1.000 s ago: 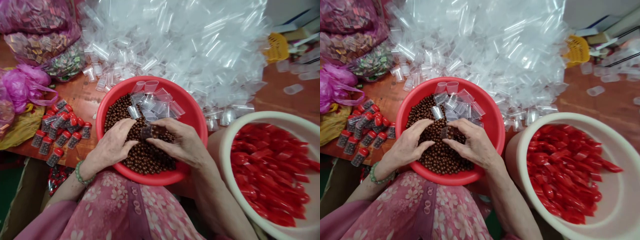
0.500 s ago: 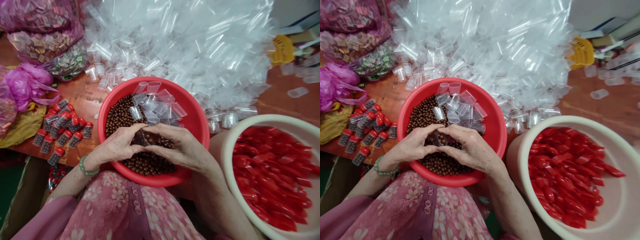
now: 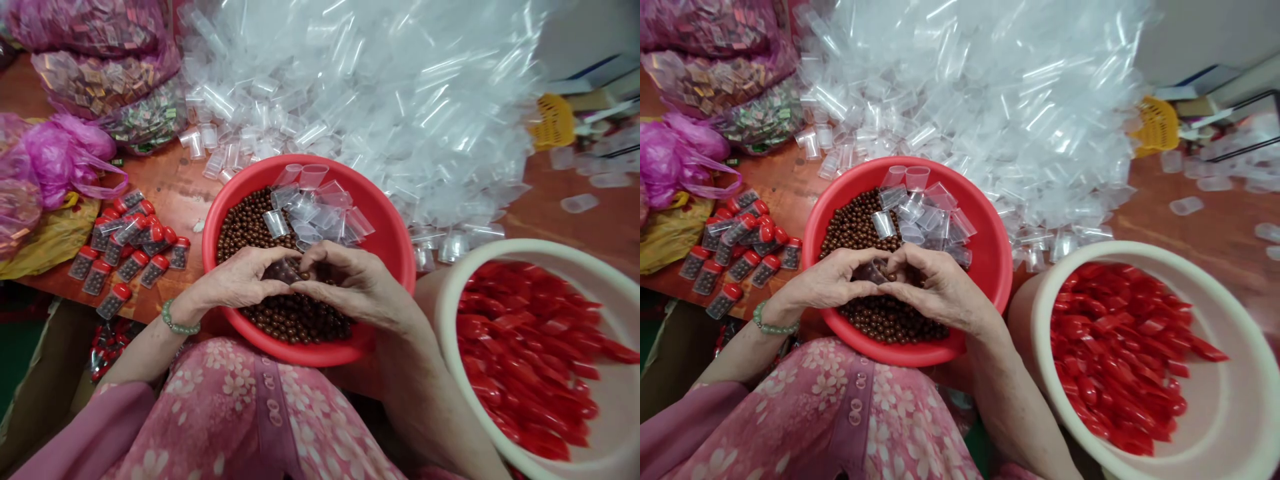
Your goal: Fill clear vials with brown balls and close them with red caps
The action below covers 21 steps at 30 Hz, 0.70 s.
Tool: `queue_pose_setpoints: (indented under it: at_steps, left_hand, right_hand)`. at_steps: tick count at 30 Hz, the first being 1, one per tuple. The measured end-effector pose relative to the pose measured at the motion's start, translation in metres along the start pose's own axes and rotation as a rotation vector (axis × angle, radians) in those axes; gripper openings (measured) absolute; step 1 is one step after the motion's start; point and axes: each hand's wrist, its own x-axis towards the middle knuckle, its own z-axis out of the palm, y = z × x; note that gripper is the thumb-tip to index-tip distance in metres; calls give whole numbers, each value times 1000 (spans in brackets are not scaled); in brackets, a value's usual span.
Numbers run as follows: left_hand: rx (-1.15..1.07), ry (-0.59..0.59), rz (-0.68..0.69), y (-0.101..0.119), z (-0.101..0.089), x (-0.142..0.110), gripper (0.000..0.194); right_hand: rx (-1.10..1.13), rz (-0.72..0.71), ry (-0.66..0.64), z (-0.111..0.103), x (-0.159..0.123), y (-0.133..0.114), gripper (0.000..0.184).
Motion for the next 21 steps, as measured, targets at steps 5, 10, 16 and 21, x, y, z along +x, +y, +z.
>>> queue_pose_setpoints:
  at_steps: [5, 10, 16, 21]
  left_hand:
    - [9, 97, -52, 1, 0, 0, 38]
    - [-186, 256, -118, 0, -1, 1, 25]
    - [-362, 503, -176, 4, -2, 3, 19]
    - [-597, 452, -139, 3, -2, 4, 22]
  right_hand:
    - [20, 71, 75, 3, -8, 4, 23]
    - [-114, 76, -63, -8, -14, 1, 17]
    - [-364, 132, 14, -33, -3, 5, 13]
    - [-730, 263, -30, -36, 3, 22, 11]
